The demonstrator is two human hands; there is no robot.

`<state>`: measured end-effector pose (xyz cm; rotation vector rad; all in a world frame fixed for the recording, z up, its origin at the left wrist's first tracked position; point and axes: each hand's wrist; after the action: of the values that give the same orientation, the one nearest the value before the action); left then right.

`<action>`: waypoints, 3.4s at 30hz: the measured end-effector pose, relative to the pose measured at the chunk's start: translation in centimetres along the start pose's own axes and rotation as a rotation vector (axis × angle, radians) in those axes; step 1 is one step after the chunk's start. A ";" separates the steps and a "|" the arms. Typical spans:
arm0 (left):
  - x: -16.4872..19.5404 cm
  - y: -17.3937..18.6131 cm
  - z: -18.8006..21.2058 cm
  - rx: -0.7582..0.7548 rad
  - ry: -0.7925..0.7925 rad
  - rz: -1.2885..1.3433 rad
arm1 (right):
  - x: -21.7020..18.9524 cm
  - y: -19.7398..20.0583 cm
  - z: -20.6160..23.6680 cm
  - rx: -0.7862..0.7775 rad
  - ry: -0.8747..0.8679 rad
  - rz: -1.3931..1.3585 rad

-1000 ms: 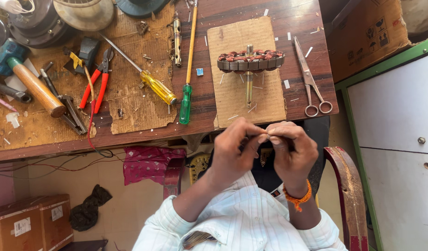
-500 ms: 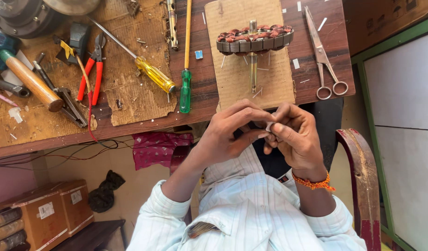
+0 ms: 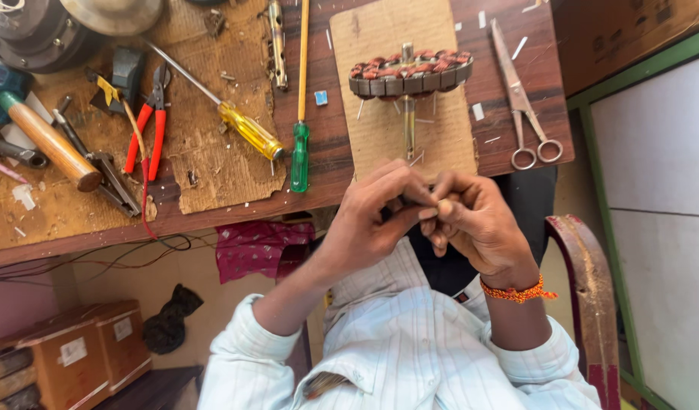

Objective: The person cuts small white rectangular pieces with scissors and inserts them into slots on a circular motor stator assembly. The person repeats this process for multiple slots around the stator.

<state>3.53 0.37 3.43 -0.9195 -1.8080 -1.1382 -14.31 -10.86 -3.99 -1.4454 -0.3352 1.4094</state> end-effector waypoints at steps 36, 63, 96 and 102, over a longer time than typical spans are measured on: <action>-1.8 2.8 -7.9 0.118 0.122 -0.137 | -2.9 -5.2 -6.8 0.261 1.044 1.202; -3.8 3.2 -9.9 0.146 0.062 -0.045 | -1.1 -4.3 -8.2 0.340 0.951 1.155; -2.2 1.4 -8.9 0.122 -0.041 -0.267 | -10.4 -7.5 -5.6 0.297 0.763 1.523; -2.2 1.3 -8.8 0.107 -0.021 -0.273 | -10.4 -8.7 -5.0 0.209 0.864 1.595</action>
<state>7.72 -7.68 4.37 -0.6379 -2.0355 -1.1865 -8.96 -17.62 7.59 -1.9822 1.7990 1.5713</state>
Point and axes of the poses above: each hand's wrist, its own z-axis away from the middle knuckle, its own y-axis out of the back of the hand, x = y × z, and after that the axes turned 4 degrees about x, right-handed
